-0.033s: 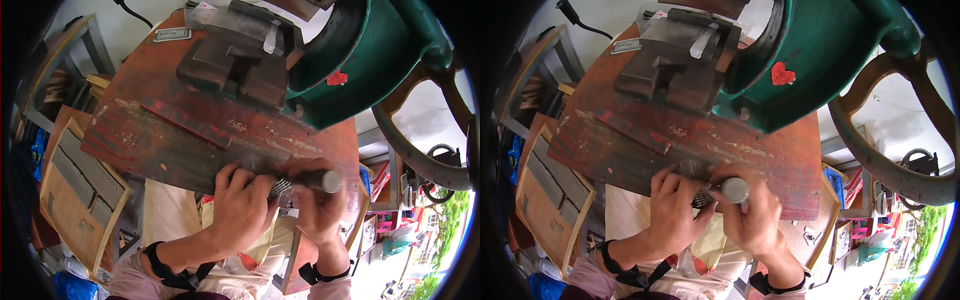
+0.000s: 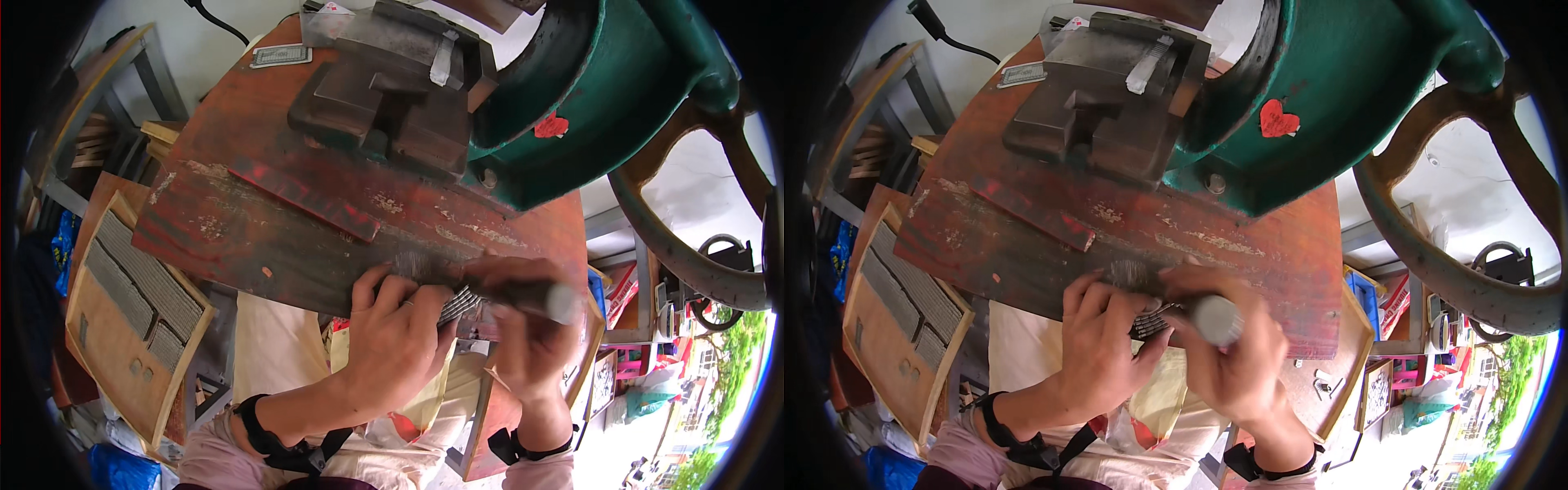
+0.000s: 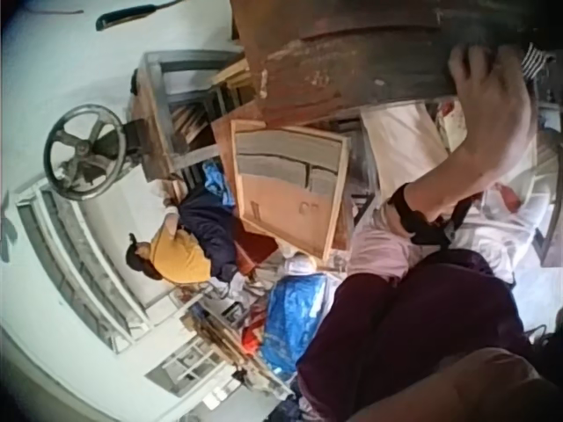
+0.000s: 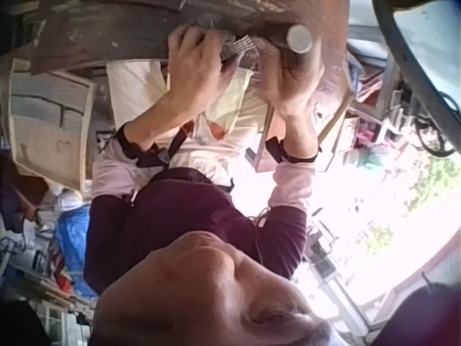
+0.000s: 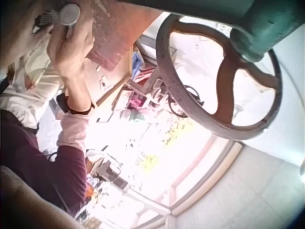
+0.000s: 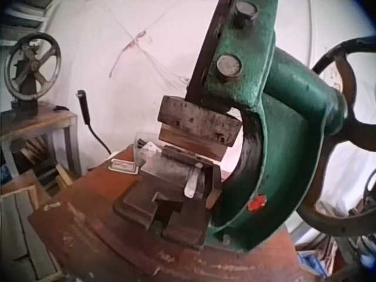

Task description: Assembling small metal components using a manual press and a hand punch.

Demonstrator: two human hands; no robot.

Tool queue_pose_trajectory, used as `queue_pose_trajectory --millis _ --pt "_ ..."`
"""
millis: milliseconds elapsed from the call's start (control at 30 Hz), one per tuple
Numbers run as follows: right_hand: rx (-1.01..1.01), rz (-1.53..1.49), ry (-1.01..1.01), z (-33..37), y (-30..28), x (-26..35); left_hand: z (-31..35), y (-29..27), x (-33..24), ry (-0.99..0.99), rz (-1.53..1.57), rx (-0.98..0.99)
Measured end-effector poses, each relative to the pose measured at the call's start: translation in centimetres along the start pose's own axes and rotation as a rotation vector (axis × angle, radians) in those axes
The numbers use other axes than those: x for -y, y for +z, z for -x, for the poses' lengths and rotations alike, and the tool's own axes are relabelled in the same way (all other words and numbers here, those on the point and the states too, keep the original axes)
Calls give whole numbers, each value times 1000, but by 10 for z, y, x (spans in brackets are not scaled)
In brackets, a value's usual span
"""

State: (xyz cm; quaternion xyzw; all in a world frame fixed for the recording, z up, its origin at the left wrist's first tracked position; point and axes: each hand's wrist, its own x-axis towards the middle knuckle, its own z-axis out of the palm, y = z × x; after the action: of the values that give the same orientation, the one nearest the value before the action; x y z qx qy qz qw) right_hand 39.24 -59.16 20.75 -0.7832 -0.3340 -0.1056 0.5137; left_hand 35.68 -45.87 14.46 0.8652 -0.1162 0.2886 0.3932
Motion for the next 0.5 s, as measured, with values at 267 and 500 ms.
queue_pose_trajectory --millis 267,500 --pt "-26 8 119 4 3 -8 -2 1 -3 -3 12 4" --pt "93 197 180 8 7 -6 0 -4 -2 12 -29 11"
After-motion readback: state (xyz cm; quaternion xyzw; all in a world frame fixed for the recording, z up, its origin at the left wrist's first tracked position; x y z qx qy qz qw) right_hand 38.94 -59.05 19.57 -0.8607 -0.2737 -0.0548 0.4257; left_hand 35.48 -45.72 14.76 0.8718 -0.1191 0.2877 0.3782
